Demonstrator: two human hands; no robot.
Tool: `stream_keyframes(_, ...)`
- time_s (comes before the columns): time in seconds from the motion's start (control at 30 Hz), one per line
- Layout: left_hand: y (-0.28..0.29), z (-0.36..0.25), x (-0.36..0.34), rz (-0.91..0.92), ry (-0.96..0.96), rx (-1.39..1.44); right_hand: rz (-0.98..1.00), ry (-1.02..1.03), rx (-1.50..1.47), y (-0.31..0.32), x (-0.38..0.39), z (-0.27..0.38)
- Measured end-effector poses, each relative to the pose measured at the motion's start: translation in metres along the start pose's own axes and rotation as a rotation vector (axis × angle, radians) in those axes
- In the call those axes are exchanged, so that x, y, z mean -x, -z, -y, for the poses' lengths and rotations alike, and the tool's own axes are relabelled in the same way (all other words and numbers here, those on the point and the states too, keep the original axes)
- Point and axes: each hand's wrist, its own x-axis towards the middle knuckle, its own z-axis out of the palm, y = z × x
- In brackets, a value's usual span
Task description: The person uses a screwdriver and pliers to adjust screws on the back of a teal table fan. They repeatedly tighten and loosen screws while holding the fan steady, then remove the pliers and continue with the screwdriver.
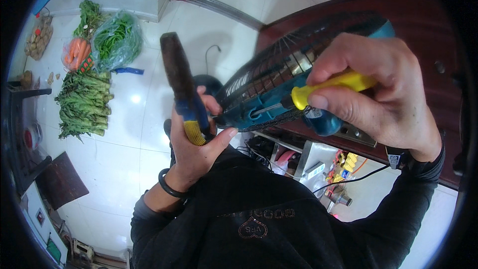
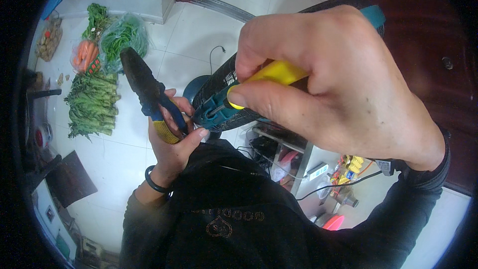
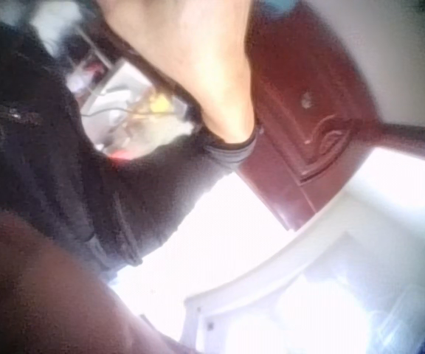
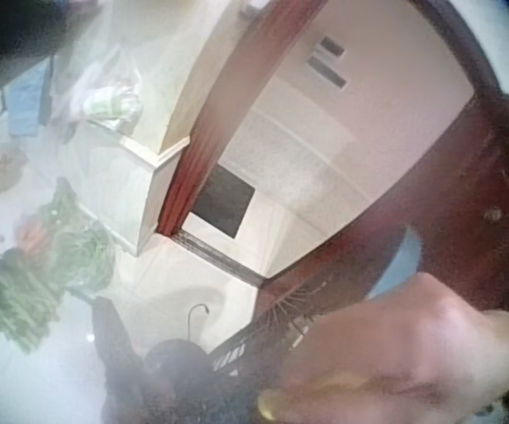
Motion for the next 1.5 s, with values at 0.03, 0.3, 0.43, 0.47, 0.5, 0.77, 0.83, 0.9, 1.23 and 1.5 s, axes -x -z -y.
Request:
stream_keyframes(0.03,0.000,0.000,0.000,-0.004,-0.005,0.006,0.013,-0.020,0.000,0.001,-0.001,0.001)
stream_keyframes(0.3,-0.001,0.000,-0.002,0.002,0.016,0.020,0.046,-0.158,-0.051,0.005,-0.005,0.008)
stream_keyframes(0.43,-0.001,0.001,-0.002,0.001,0.010,0.012,0.029,-0.062,0.028,0.003,-0.004,0.002)
stream_keyframes(0.47,-0.001,0.000,-0.001,0.001,0.011,-0.003,0.030,-0.022,0.059,0.004,-0.004,0.001)
stream_keyframes(0.5,-0.001,0.000,-0.001,0.002,0.008,-0.012,0.030,0.018,0.090,0.003,-0.004,-0.001)
stream_keyframes(0.77,-0.004,-0.005,-0.001,-0.008,0.072,0.005,0.116,-0.120,-0.028,0.008,-0.008,0.007)
stream_keyframes(0.83,-0.004,-0.007,-0.001,-0.012,0.070,-0.001,0.111,-0.269,-0.128,0.009,-0.008,0.012)
stream_keyframes(0.9,-0.004,-0.008,0.000,-0.011,0.080,-0.001,0.115,-0.392,-0.211,0.009,-0.008,0.014)
stream_keyframes(1.23,-0.005,-0.007,0.000,-0.029,0.080,0.014,-0.017,-0.074,-0.120,-0.007,0.004,0.009)
stream_keyframes(1.5,-0.012,-0.010,0.001,-0.041,0.056,0.029,0.292,-0.152,0.304,0.014,-0.013,0.030)
